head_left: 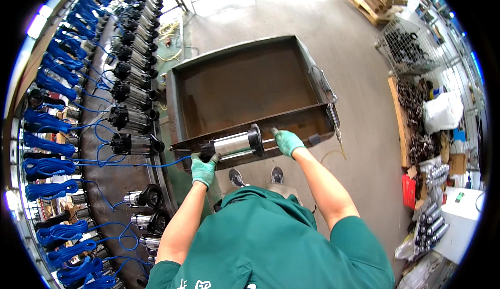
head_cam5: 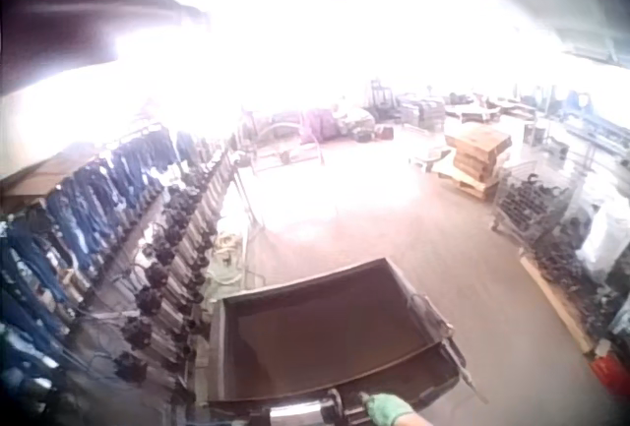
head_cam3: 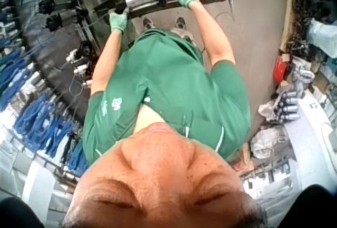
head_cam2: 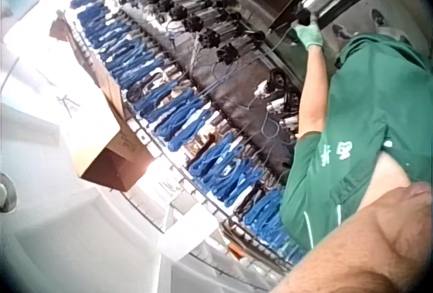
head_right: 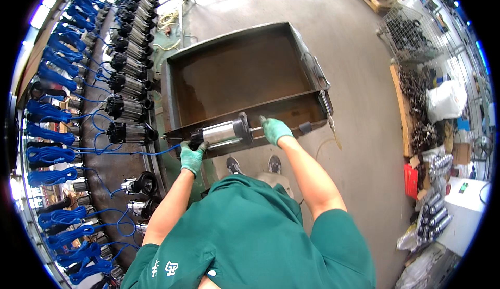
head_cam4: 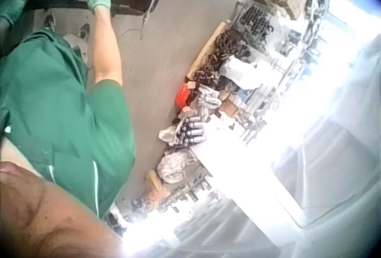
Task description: The person repeatedly picks up cylindrical pumps from a rack, connects a blue hose, and submerges them in a water-filled metal tray to test their operation. The person then removes the pumps, disconnects the hose, and returns them to the rack.
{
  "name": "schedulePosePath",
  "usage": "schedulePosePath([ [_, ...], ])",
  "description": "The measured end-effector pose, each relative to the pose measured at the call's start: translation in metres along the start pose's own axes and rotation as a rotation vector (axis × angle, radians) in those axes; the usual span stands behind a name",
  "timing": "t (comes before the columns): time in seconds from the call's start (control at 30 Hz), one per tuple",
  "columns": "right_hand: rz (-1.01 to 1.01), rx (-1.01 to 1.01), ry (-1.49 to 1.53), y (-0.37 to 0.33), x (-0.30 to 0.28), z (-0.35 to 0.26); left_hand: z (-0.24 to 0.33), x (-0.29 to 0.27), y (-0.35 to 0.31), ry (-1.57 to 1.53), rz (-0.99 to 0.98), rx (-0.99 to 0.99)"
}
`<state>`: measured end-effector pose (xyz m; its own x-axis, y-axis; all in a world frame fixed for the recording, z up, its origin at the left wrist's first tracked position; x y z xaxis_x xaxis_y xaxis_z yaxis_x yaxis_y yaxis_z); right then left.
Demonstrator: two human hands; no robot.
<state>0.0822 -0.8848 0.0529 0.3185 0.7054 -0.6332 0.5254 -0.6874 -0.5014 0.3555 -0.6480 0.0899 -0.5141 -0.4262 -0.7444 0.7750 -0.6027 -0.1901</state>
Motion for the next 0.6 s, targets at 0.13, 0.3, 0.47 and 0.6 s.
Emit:
schedulePosePath([
  [0.13,0.188,-0.029,0.236,-0.003,0.011,0.019,0.0,0.0,0.0,-0.07,-0.026,-0.017],
  [0.3,-0.24,0.109,0.677,-0.018,-0.011,0.008,0.001,-0.001,-0.004,-0.102,-0.021,-0.053],
  [0.47,0.107,-0.175,0.265,0.021,0.021,0.052,0.013,-0.006,-0.007,-0.096,-0.039,-0.066],
  [0.6,-0.121,0.206,0.767,-0.019,0.003,0.001,0.013,-0.009,-0.011,-0.141,-0.046,-0.09],
])
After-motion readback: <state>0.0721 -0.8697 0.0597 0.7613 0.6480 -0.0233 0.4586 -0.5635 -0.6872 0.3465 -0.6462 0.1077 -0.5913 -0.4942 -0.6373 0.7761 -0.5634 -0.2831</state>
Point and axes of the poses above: each hand's wrist, its own y-axis towards the middle knuckle, its own x-axis out of the palm, z = x × y, the point moved 4 cm from there along y, towards the middle knuckle, and after that the axes turned 1 degree about y, right-handed, at the moved point
